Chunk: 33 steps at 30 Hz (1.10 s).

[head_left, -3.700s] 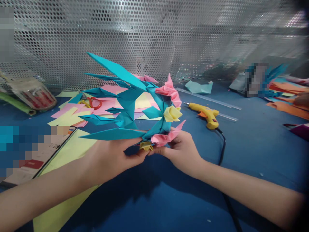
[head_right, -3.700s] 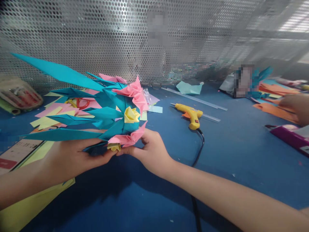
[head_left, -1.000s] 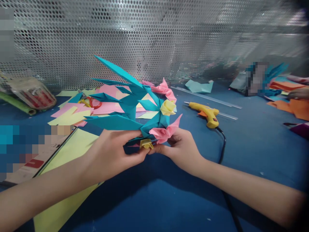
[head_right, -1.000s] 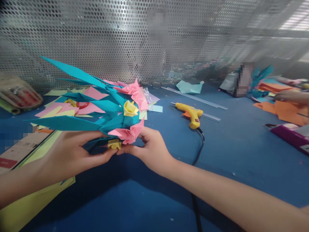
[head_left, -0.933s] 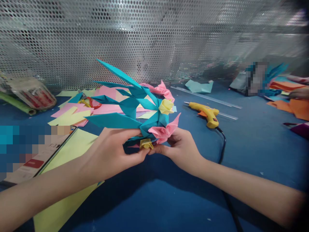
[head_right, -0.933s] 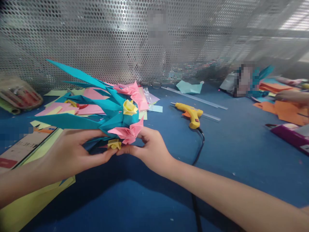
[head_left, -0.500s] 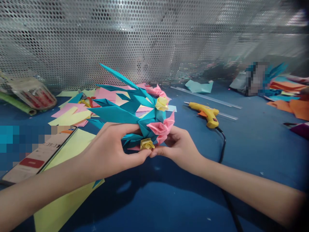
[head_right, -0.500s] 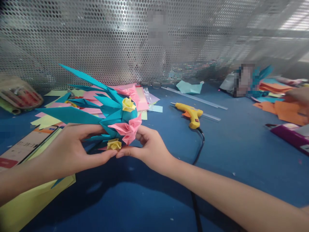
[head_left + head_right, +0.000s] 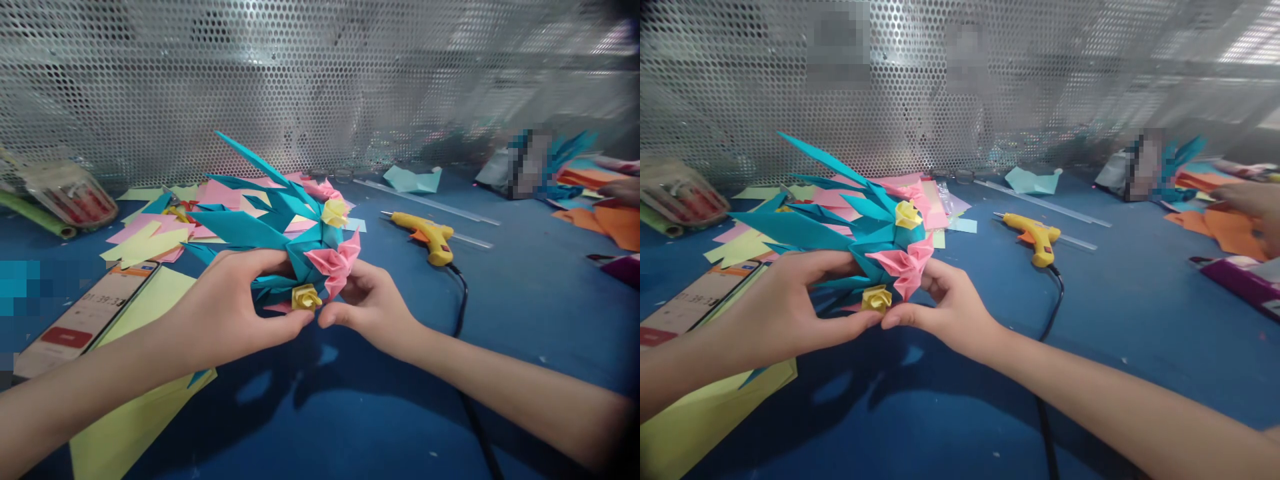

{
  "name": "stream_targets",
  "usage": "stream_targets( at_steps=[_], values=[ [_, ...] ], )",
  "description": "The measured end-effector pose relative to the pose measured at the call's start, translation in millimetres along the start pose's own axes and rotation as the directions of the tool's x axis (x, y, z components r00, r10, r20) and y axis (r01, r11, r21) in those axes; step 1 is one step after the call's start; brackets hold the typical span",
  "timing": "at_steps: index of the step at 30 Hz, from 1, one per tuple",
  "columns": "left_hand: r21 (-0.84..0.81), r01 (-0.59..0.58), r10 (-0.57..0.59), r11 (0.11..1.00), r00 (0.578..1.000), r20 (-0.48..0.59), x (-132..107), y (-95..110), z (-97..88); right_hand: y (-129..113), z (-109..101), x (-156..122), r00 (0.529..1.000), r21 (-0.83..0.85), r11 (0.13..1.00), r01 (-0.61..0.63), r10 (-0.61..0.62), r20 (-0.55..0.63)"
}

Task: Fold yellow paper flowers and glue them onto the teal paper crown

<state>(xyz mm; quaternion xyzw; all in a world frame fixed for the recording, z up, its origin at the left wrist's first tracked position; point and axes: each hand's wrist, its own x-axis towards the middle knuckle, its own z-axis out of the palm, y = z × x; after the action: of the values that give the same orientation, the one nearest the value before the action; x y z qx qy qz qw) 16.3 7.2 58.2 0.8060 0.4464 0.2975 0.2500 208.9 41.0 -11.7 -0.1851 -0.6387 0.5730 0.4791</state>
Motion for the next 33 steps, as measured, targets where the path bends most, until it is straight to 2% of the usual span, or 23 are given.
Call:
stream_targets(
  at_steps=[6,8,11,14,19,22,25,29,33],
  values=[
    [-0.115,0.133,-0.133,0.984,0.991,0.007,3,-1,-6.6,-4,-2,-4,0.999,-0.007,1.000,-0.016,0.016,0.031],
    [-0.157,0.138,-0.140,0.978,0.990,-0.001,4,-5,-8.7,-3,-2,-5,0.999,-0.005,0.999,-0.032,0.032,0.022],
    [-0.306,0.107,-0.140,0.946,0.986,-0.089,6,-13,-10.7,-1,-2,-5,0.996,0.011,0.997,-0.075,0.076,-0.037],
    [-0.457,0.122,-0.232,0.881,0.954,-0.192,8,-18,-12.5,2,-3,-4,0.987,0.019,0.993,-0.117,0.119,-0.112],
    [-0.595,0.114,-0.288,0.796,0.935,-0.206,16,-21,-20.3,7,-8,-2,0.967,0.034,0.989,-0.145,0.149,-0.208],
    [-0.624,0.098,-0.276,0.776,0.941,-0.195,19,-20,-25.6,7,-9,1,0.954,0.063,0.984,-0.167,0.177,-0.240],
    [-0.606,0.073,-0.232,0.792,0.954,-0.188,19,-16,-28.8,6,-8,4,0.943,0.103,0.976,-0.189,0.210,-0.259],
    [-0.577,-0.011,-0.162,0.817,0.955,-0.248,15,-8,-29.9,4,-5,7,0.929,0.141,0.967,-0.213,0.245,-0.278],
    [-0.549,-0.046,-0.115,0.834,0.960,-0.256,14,-12,-30.0,0,-4,7,0.911,0.164,0.952,-0.256,0.295,-0.287]
  ],
)
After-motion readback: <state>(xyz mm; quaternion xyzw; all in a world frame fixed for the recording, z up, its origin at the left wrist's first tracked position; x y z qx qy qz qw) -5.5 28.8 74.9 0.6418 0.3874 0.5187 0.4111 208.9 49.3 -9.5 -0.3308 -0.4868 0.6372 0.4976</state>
